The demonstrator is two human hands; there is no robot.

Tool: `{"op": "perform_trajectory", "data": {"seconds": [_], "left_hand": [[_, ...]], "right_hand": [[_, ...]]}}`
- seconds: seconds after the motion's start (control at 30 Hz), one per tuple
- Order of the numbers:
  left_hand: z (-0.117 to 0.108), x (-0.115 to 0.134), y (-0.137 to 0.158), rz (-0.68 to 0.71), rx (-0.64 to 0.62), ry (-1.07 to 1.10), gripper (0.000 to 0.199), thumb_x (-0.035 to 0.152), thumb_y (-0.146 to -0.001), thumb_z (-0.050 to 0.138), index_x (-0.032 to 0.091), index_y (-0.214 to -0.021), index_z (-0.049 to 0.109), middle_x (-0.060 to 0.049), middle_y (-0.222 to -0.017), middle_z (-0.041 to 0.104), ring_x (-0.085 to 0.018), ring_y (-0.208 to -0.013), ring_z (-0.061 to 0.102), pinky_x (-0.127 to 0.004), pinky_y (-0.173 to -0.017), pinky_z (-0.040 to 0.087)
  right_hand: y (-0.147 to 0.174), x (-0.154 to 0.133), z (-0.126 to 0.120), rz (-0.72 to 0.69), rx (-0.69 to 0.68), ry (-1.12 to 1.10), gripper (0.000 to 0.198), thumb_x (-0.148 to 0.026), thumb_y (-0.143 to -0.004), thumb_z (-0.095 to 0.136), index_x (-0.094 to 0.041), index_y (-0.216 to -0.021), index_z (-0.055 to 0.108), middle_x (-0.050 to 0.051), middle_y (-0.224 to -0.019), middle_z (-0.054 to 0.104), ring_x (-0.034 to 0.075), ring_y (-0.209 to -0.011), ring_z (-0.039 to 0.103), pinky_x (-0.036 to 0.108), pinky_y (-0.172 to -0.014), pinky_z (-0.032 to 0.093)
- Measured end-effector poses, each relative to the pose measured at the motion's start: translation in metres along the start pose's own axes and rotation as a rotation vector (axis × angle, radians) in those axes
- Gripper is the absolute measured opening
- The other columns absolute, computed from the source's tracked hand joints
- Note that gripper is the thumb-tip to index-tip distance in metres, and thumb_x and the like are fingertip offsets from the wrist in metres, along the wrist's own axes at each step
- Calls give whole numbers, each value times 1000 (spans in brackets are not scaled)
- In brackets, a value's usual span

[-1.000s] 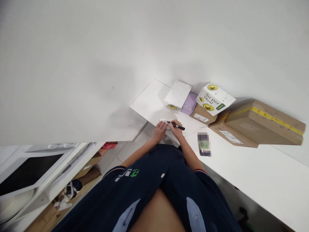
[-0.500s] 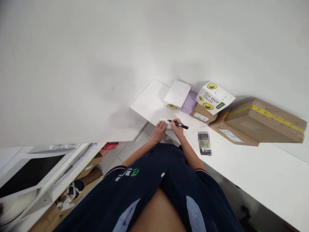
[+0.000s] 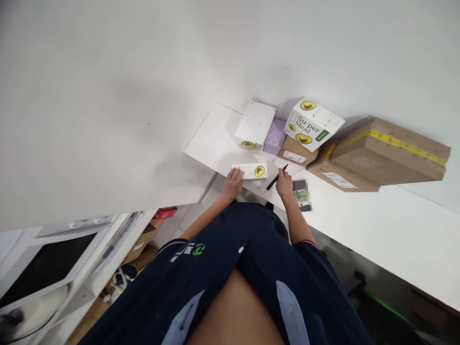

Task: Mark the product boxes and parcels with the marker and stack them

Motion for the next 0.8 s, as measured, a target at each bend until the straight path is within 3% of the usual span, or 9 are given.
{"op": "perform_trajectory", "data": {"seconds": [0.1,0.23,0.33,0.43,0.53,0.63,0.8], "left_hand": [[-1,-1,1,13,-5,-10,39,15,-95,46,14,-131,59,-19,-138,61,-31,-142,47,-55,-118,42],[0,-2,1,20,-13,-6,41,15,-94,45,16,-133,58,-18,-140,60,-30,-143,46,-55,-118,42],[1,-1,2,22,12,-15,40,14,-94,45,16,-132,59,-18,-139,61,-31,-142,47,-55,-116,44],[3,0,3,26,53,-32,39,13,-94,46,15,-130,60,-17,-137,62,-30,-140,50,-54,-115,45],[6,0,4,29,78,-40,41,12,-92,46,14,-130,60,-17,-137,62,-31,-140,50,-54,-116,46],[8,-1,4,29,66,-26,43,11,-90,46,15,-131,60,-17,-137,61,-31,-141,49,-55,-116,45],[9,-3,4,46,88,-36,45,10,-87,49,14,-130,60,-18,-135,62,-32,-140,50,-55,-115,46]], "right_hand": [[-4,-1,20,1,-152,198,60,-10,-87,42,-10,-146,51,27,-132,59,38,-114,56,56,-98,47],[-10,-6,32,6,-173,190,65,-15,-89,43,-14,-154,43,25,-142,53,38,-116,55,55,-96,48],[-7,0,27,14,-158,177,67,-23,-93,43,-15,-158,35,23,-148,48,38,-123,52,53,-102,45],[9,21,13,113,-82,202,73,-38,-94,48,-14,-160,28,23,-152,42,39,-132,46,54,-108,39],[36,53,0,350,-19,268,90,-54,-86,62,-18,-160,26,24,-158,33,45,-137,40,59,-108,36],[63,82,-6,503,-56,295,102,-61,-78,70,-19,-160,26,24,-159,30,48,-139,37,61,-108,36],[77,99,-10,506,-92,268,92,-57,-83,63,-18,-158,27,23,-156,37,44,-138,41,59,-106,40]]}}
Point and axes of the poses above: each hand's wrist, its own y-axis away from the middle knuckle, its own z-axis out of the palm, x = y × z, the point moved 2 cm from there along -y, towards the middle knuckle
